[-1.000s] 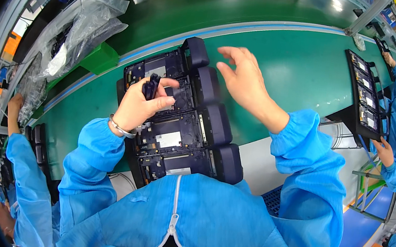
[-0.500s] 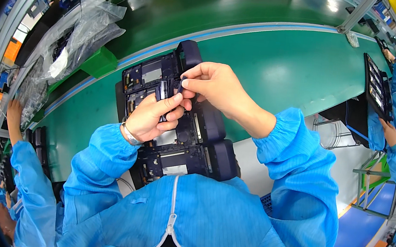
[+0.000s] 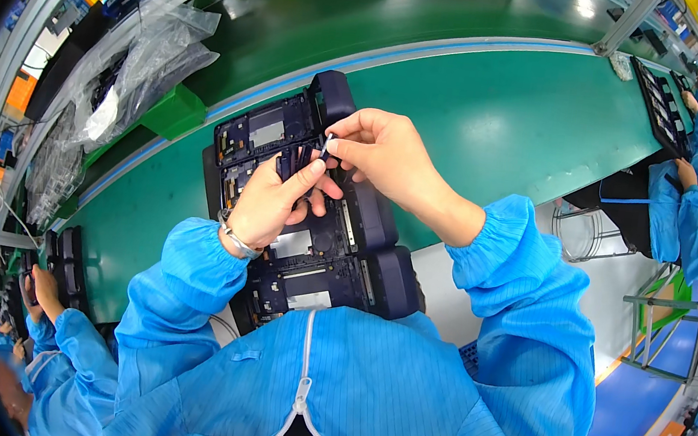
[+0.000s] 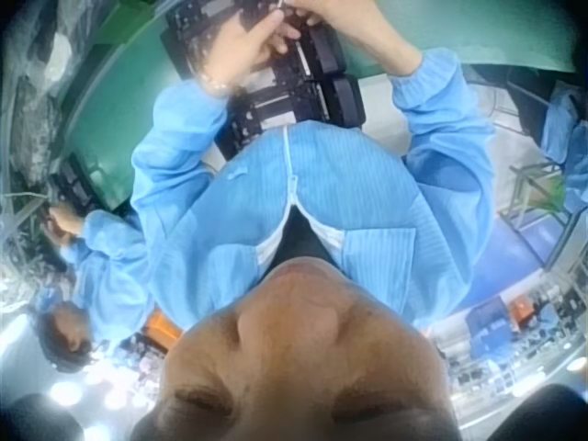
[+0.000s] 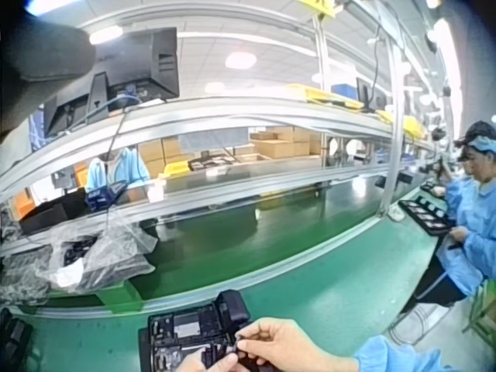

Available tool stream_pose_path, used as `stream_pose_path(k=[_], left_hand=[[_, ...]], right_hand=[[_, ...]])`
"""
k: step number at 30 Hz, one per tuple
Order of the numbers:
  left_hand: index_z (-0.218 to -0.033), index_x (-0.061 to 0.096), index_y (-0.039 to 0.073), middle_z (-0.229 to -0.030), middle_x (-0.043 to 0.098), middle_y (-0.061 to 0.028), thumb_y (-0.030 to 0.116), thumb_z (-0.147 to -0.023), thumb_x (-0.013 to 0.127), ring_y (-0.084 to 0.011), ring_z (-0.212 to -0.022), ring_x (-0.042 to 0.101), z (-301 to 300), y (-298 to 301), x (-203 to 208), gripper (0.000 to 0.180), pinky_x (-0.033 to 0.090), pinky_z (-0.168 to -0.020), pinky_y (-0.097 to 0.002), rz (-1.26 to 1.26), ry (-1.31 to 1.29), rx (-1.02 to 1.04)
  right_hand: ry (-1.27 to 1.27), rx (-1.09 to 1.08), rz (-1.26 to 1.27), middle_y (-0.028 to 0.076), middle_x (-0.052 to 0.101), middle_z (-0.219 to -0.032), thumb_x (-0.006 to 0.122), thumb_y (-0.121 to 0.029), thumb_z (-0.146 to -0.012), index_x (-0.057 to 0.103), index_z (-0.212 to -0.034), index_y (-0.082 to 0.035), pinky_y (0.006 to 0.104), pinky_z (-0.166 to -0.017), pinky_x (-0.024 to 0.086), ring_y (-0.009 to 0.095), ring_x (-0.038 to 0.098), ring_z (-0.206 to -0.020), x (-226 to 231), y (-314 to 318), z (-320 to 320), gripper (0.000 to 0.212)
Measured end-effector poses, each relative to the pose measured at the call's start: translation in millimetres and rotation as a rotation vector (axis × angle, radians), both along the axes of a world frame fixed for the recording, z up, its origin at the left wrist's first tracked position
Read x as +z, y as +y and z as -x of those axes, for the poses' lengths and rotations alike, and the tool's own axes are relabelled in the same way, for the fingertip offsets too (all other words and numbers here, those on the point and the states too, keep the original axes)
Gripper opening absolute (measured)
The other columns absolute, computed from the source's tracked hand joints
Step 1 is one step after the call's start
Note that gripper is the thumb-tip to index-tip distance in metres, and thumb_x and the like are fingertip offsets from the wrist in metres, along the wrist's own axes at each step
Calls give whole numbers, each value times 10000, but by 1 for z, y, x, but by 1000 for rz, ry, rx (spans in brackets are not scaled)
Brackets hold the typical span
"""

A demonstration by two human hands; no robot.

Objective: The person assembles internal components, including PCBs and cables, into electronic device housings by hand.

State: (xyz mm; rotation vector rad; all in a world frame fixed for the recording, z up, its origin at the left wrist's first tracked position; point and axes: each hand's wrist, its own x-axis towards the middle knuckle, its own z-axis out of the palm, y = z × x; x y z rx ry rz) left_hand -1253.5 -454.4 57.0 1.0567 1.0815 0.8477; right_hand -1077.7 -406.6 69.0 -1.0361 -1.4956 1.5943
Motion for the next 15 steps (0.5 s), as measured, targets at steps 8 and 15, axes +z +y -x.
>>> stream_pose_path(k=[8, 15], left_hand=[[-1077, 530, -1, -935, 618, -129, 265, -911, 498, -129, -679, 556, -4, 7, 2, 315, 327, -400, -181, 295, -461, 37], [-1006, 527, 22, -683, 454, 14, 240, -913, 504, -45, -511, 353, 5, 11, -7, 238, 264, -394, -170, 244, -387, 196]], right_hand=[[175, -83, 106, 57, 602, -798, 613, -71, -818, 583, -956, 15, 227, -564, 504, 110, 587, -689, -1, 1, 3, 165], [255, -157, 189, 53, 590, -807, 618, -120, -822, 566, -897, -25, 257, -552, 500, 122, 587, -682, -1, 9, -14, 132]])
